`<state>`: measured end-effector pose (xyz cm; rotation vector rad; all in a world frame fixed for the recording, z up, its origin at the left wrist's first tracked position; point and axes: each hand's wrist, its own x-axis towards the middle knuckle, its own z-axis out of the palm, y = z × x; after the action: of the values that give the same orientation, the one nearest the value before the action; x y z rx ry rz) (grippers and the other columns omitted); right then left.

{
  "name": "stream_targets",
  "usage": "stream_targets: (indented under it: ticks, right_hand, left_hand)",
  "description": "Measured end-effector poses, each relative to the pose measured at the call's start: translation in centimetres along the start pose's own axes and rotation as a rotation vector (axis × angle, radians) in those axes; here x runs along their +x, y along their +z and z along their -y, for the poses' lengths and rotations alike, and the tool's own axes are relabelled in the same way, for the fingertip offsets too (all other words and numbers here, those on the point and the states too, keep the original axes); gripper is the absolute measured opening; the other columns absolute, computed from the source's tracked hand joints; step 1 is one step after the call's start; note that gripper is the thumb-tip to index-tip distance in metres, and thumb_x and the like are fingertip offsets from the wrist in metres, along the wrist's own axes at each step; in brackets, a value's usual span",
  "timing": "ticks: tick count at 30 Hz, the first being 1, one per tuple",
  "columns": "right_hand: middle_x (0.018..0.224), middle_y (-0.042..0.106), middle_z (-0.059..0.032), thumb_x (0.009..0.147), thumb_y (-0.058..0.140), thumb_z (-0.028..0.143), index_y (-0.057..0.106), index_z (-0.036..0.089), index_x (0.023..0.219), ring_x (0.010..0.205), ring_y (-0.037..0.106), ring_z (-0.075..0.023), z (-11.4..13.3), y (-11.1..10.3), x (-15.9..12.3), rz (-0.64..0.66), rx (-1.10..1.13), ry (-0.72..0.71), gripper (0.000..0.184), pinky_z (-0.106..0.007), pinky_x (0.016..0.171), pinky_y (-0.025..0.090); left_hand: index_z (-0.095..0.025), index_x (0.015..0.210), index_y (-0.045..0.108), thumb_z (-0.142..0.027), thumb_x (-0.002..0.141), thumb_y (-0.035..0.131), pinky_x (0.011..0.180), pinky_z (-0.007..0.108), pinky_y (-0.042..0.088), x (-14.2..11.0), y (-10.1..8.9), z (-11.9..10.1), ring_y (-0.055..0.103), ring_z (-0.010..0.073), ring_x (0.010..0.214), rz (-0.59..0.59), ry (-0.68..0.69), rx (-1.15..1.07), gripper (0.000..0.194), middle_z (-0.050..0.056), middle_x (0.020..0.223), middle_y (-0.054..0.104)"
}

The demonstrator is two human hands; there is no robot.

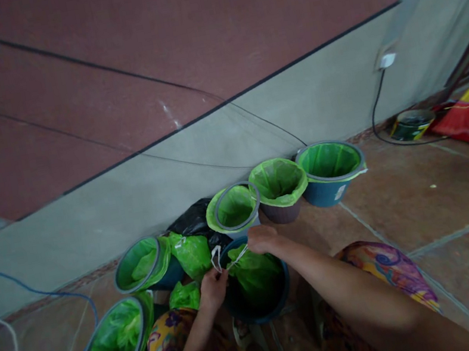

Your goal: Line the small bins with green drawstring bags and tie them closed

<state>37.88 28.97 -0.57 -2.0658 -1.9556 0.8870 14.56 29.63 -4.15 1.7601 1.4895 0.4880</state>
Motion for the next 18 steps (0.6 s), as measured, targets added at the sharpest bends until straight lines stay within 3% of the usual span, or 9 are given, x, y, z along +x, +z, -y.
stream_targets:
  ticks: [2,4,8,11,14,18]
  right_hand:
    - [0.1,0.076,-0.0187,0.089,0.051,0.027,0.079,0.012,0.096,0.092,0.07,-0.0291,0.7,-0.6,-0.5,0.043,-0.074,0.031,0.033,-0.031,0.073,0.049]
    - [0.094,0.077,-0.0182,0.092,0.048,0.029,0.079,0.01,0.09,0.087,0.07,-0.0263,1.6,-1.5,-1.0,0.094,-0.077,-0.053,0.036,-0.03,0.073,0.048]
    - [0.077,0.076,-0.0112,0.093,0.046,0.027,0.076,0.011,0.078,0.065,0.064,-0.0162,3.2,-3.4,-2.1,0.212,0.086,-0.146,0.037,-0.023,0.06,0.043]
    - [0.072,0.074,-0.0069,0.092,0.048,0.027,0.073,0.012,0.076,0.059,0.059,-0.0114,3.7,-3.8,-2.5,0.268,0.185,-0.167,0.033,-0.02,0.055,0.039]
    - [0.066,0.069,-0.003,0.093,0.051,0.029,0.071,0.012,0.074,0.057,0.056,-0.0093,3.9,-3.5,-2.5,0.284,0.229,-0.245,0.033,-0.019,0.055,0.038]
    - [0.065,0.066,-0.0013,0.093,0.052,0.032,0.07,0.012,0.074,0.058,0.054,-0.0092,4.2,-2.9,-2.4,0.259,0.284,-0.334,0.032,-0.019,0.056,0.037]
  left_hand:
    - [-0.02,0.058,0.063,-0.025,0.077,0.064,0.057,0.023,0.035,0.1,-0.1,-0.2,0.053,0.0123,0.052,-0.002,-0.015,-0.1,0.019,-0.003,0.051,0.056]
    - [-0.02,0.056,0.062,-0.029,0.074,0.065,0.054,0.022,0.033,0.2,0.2,-0.9,0.048,0.0103,0.049,-0.025,-0.039,-0.264,0.021,-0.004,0.05,0.053]
    - [-0.018,0.062,0.065,-0.036,0.07,0.066,0.047,0.022,0.029,0.3,1.2,-2.7,0.04,0.0078,0.043,0.015,-0.16,-0.656,0.02,-0.006,0.048,0.048]
    - [-0.017,0.065,0.063,-0.039,0.068,0.07,0.048,0.022,0.031,0.0,1.7,-3.6,0.043,0.0075,0.045,0.082,-0.183,-0.815,0.023,-0.005,0.054,0.054]
    - [-0.018,0.073,0.065,-0.034,0.064,0.075,0.053,0.021,0.036,-0.4,1.5,-4.0,0.049,0.0081,0.053,0.177,-0.074,-0.829,0.021,-0.004,0.062,0.059]
    - [-0.016,0.072,0.067,-0.033,0.066,0.076,0.058,0.022,0.037,-0.7,1.2,-4.5,0.047,0.0087,0.057,0.273,0.081,-0.628,0.02,-0.003,0.063,0.06]
